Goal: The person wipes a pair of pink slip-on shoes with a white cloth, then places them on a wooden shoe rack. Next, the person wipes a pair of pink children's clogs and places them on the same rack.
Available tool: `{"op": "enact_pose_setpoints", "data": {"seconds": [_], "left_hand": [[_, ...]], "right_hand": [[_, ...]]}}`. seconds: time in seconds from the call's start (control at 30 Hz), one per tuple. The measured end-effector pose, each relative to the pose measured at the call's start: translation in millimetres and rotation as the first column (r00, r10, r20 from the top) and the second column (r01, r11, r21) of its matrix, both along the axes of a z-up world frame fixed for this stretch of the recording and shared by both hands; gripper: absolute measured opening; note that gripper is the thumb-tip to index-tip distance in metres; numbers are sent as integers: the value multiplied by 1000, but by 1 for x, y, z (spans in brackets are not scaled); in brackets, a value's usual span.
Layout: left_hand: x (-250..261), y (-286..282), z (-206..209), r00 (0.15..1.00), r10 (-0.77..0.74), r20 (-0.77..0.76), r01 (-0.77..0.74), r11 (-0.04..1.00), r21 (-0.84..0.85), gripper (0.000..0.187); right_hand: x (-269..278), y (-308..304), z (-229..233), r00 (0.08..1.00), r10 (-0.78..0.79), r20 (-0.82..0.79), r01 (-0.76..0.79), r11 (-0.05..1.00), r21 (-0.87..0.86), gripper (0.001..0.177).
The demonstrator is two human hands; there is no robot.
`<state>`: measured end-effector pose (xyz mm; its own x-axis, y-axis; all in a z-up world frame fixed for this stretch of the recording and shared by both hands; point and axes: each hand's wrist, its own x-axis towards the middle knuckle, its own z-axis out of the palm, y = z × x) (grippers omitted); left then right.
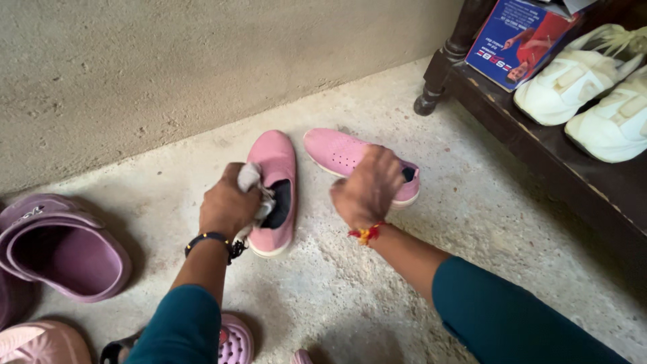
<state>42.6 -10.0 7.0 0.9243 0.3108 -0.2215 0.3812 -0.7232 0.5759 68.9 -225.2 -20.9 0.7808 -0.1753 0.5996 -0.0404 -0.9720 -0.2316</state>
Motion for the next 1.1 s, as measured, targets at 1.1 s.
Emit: {"op": "enact_pose_setpoints", "data": {"seconds": [1.1], "left_hand": [[31,-43,12,989,-81,-124,79,997,-16,51]], "right_hand": [[59,-5,-87,848,523,-85,262,-275,925,44]]}}
